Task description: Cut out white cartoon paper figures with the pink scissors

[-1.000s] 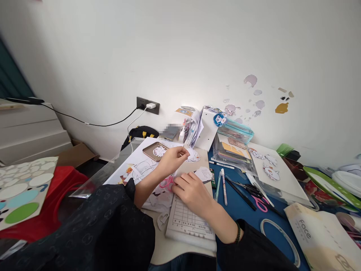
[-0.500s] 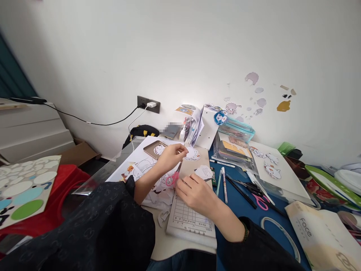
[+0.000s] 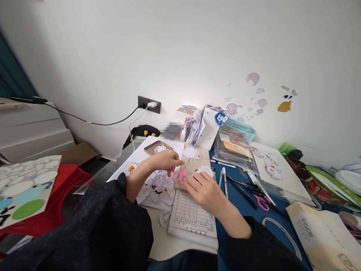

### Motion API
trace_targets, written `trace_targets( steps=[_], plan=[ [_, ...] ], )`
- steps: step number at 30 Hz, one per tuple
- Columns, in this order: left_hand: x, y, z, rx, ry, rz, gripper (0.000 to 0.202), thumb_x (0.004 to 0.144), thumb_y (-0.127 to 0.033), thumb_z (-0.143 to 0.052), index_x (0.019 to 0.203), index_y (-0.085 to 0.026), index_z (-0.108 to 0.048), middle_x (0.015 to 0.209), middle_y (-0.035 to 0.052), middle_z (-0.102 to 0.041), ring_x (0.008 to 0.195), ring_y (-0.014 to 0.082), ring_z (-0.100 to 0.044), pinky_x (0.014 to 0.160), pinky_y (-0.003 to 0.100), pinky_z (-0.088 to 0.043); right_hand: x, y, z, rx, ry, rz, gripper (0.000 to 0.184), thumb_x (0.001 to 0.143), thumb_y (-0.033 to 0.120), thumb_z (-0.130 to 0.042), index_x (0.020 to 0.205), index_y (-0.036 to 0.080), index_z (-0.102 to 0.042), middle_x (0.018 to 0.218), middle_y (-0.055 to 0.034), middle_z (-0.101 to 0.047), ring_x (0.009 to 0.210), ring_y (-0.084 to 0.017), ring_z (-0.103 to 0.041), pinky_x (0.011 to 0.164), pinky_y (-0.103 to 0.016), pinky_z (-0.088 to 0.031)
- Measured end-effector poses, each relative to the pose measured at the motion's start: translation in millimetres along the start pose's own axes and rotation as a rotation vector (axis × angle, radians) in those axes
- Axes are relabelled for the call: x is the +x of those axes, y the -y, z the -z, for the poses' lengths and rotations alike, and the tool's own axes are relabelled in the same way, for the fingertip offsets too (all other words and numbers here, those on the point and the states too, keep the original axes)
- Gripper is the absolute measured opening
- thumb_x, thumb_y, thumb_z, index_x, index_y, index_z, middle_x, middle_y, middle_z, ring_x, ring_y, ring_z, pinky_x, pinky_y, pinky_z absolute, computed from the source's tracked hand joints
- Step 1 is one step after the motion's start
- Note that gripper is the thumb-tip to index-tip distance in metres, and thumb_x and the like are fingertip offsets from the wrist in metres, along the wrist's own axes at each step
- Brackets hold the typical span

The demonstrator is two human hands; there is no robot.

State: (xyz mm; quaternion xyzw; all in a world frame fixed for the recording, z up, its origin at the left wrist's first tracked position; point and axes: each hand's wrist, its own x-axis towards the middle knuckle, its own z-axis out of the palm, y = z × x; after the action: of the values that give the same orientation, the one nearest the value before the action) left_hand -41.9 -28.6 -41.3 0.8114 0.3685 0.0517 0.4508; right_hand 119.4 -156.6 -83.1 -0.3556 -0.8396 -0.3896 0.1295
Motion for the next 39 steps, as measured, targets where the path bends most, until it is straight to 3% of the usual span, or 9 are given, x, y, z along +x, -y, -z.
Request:
trace_targets(
  steps=[4, 11, 15, 18, 22, 26, 31, 39],
  plan=[
    [1.3, -5.7, -3.0, -0.089, -0.073, -0.017, 0.025, 0.09, -0.034, -0.053, 0.102, -0.013, -0.06, 0.096, 0.0053, -0.064, 0.079, 0.0175, -0.063, 0.069, 0.034, -0.054, -2.5, -3.4, 7.0, 0.031, -0.075, -0.026, 0.008, 0.091, 0.016, -0.055, 0.095, 0.014, -0.062, 0.091, -0.0024, -0.066, 0.07, -0.013, -0.063, 0.06, -0.028, -0.055],
    [4.9, -13.3, -16.1, -0.359, -0.045, -0.157, 0.025, 0.092, -0.033, -0.051, 0.104, -0.014, -0.06, 0.098, 0.0061, -0.064, 0.078, 0.0163, -0.063, 0.067, 0.033, -0.054, -7.8, -3.7, 6.7, 0.212, -0.168, -0.08, 0.009, 0.092, 0.015, -0.054, 0.097, 0.016, -0.062, 0.093, -0.0026, -0.065, 0.071, -0.013, -0.063, 0.061, -0.028, -0.055],
    [8.9, -11.9, -20.8, -0.457, -0.12, -0.227, 0.025, 0.091, -0.033, -0.051, 0.104, -0.013, -0.059, 0.095, 0.0055, -0.064, 0.074, 0.0153, -0.063, 0.065, 0.032, -0.054, -11.5, -7.1, 4.3, 0.377, -0.217, -0.314, 0.015, 0.092, 0.022, -0.053, 0.105, 0.017, -0.059, 0.1, -0.0048, -0.063, 0.082, -0.018, -0.063, 0.069, -0.034, -0.054],
    [11.3, -11.7, -26.1, -0.501, -0.196, -0.29, 0.025, 0.092, -0.033, -0.051, 0.103, -0.013, -0.059, 0.092, 0.0048, -0.064, 0.071, 0.0144, -0.063, 0.063, 0.031, -0.054, -11.7, -8.6, 4.7, 0.496, -0.226, -0.529, 0.031, 0.092, 0.035, -0.052, 0.118, 0.018, -0.052, 0.109, -0.008, -0.06, 0.09, -0.022, -0.061, 0.074, -0.04, -0.053],
    [11.6, -13.9, -37.1, -0.513, -0.243, -0.371, 0.023, 0.091, -0.032, -0.052, 0.098, -0.012, -0.06, 0.085, 0.0028, -0.064, 0.065, 0.0124, -0.061, 0.058, 0.028, -0.052, -10.0, -7.2, 0.9, 0.576, -0.176, -0.69, 0.047, 0.087, 0.047, -0.056, 0.124, 0.019, -0.048, 0.113, -0.0097, -0.059, 0.096, -0.025, -0.06, 0.079, -0.045, -0.051],
    [10.2, -16.5, -45.0, -0.507, -0.248, -0.429, 0.02, 0.091, -0.031, -0.053, 0.094, -0.012, -0.06, 0.079, 0.0012, -0.063, 0.06, 0.0109, -0.059, 0.055, 0.026, -0.051, -11.6, -9.4, -5.3, 0.643, -0.125, -0.766, 0.03, 0.09, 0.037, -0.055, 0.114, 0.019, -0.056, 0.111, -0.0078, -0.06, 0.098, -0.024, -0.059, 0.082, -0.045, -0.049],
    [8.3, -16.5, -44.7, -0.5, -0.234, -0.461, 0.022, 0.091, -0.032, -0.052, 0.091, -0.012, -0.06, 0.075, 0.0001, -0.062, 0.057, 0.0099, -0.058, 0.053, 0.025, -0.05, -15.1, -15.4, -6.0, 0.824, -0.098, -0.836, 0.023, 0.09, 0.031, -0.056, 0.11, 0.019, -0.059, 0.112, -0.0071, -0.061, 0.096, -0.023, -0.06, 0.083, -0.044, -0.048],
    [4.3, -17.7, -46.4, -0.452, -0.301, -0.485, 0.023, 0.092, -0.032, -0.05, 0.104, -0.013, -0.057, 0.087, 0.0031, -0.062, 0.064, 0.0119, -0.06, 0.056, 0.027, -0.052, -15.2, -18.2, -7.6, 1.416, -0.101, -0.953, 0.024, 0.094, 0.031, -0.052, 0.109, 0.015, -0.059, 0.103, -0.0061, -0.065, 0.083, -0.019, -0.065, 0.072, -0.038, -0.054]
  ],
)
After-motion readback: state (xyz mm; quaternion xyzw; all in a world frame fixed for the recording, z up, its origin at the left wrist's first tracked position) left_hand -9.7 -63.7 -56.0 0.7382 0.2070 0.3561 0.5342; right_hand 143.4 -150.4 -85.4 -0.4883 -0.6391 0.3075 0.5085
